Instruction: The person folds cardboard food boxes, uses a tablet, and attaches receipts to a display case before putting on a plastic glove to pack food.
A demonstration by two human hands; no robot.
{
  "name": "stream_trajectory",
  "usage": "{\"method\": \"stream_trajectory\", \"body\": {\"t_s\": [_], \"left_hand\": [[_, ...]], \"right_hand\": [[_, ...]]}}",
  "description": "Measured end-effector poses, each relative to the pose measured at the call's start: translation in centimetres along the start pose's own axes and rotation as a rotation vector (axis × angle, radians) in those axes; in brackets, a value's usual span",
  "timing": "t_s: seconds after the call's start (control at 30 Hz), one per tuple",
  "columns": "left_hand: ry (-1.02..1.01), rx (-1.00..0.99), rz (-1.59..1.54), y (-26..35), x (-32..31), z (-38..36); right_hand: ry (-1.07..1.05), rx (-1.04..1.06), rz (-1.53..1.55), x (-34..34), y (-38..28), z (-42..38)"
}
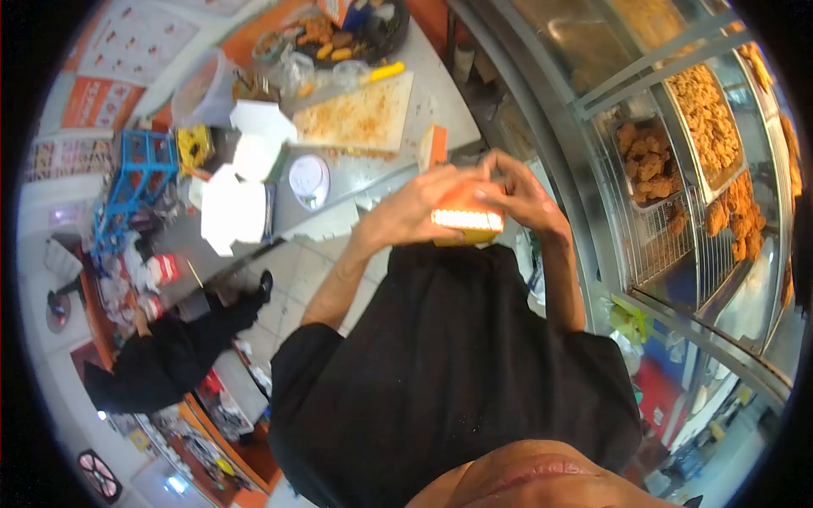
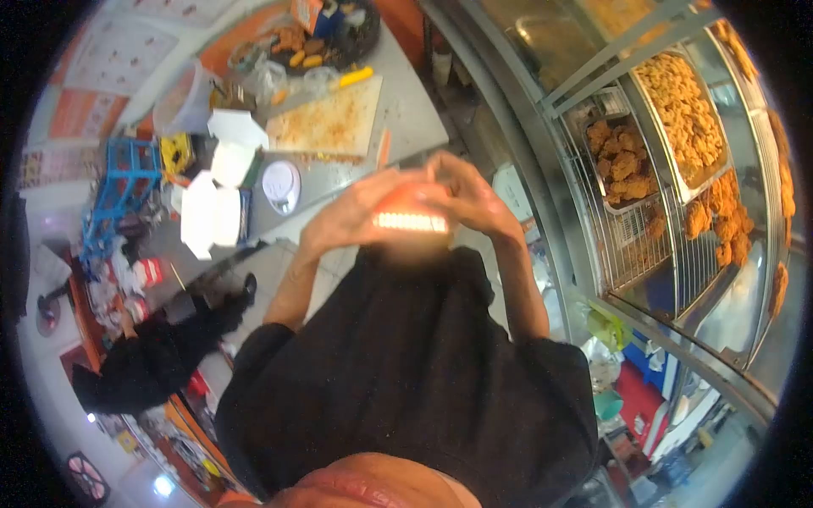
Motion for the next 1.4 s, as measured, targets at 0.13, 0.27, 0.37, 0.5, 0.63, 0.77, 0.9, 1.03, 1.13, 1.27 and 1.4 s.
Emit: {"method": "stream_trajectory", "body": {"t_s": [0.13,0.27,0.37,0.5,0.63,0.77,0.9,1.03,1.13,1.27,1.4], "left_hand": [[-0.281,-0.083,-0.257,1.9,0.3,1.2],[-0.258,-0.080,-0.541,2.8,0.3,3.4],[0.402,-0.036,-0.675,-1.8,-0.2,4.6],[0.154,-0.126,-0.359,-2.7,-3.2,5.9],[0.128,0.148,-0.403,-3.2,-7.2,7.7],[-0.033,0.200,-0.700,-3.5,-9.7,10.2],[-0.090,0.167,-0.702,-3.9,-12.5,13.6],[-0.301,0.206,-0.832,-4.9,-13.8,16.1],[-0.248,0.484,-0.982,-0.7,-16.8,14.0],[-0.159,0.524,-0.983,-1.7,-18.3,12.9],[-0.048,0.521,-1.052,-3.8,-15.9,9.4]], "right_hand": [[0.421,0.337,-0.610,4.1,1.7,-1.6],[0.274,0.414,-0.208,6.2,10.2,-3.9],[0.355,0.123,0.065,6.8,7.7,-8.5],[0.753,-0.140,0.022,5.0,3.1,-15.6],[0.672,0.170,-0.092,0.8,3.8,-18.5],[0.658,0.381,0.056,-2.7,3.1,-19.8],[0.746,0.280,-0.176,-4.0,3.7,-20.4],[0.956,0.036,0.163,-3.4,4.2,-25.2],[0.998,0.186,0.194,-0.8,7.6,-25.3],[0.831,0.376,0.413,-0.5,10.2,-21.1],[0.644,0.328,0.367,-0.6,12.4,-15.9]]}}
Point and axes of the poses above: each hand's wrist, its own z-axis towards the middle knuckle, its own x-axis out of the back of the hand, y = z × x, the point moved 3 cm from there along z, towards the middle knuckle, and after that the axes turned 13 degrees about -z, right-handed, at the moved point
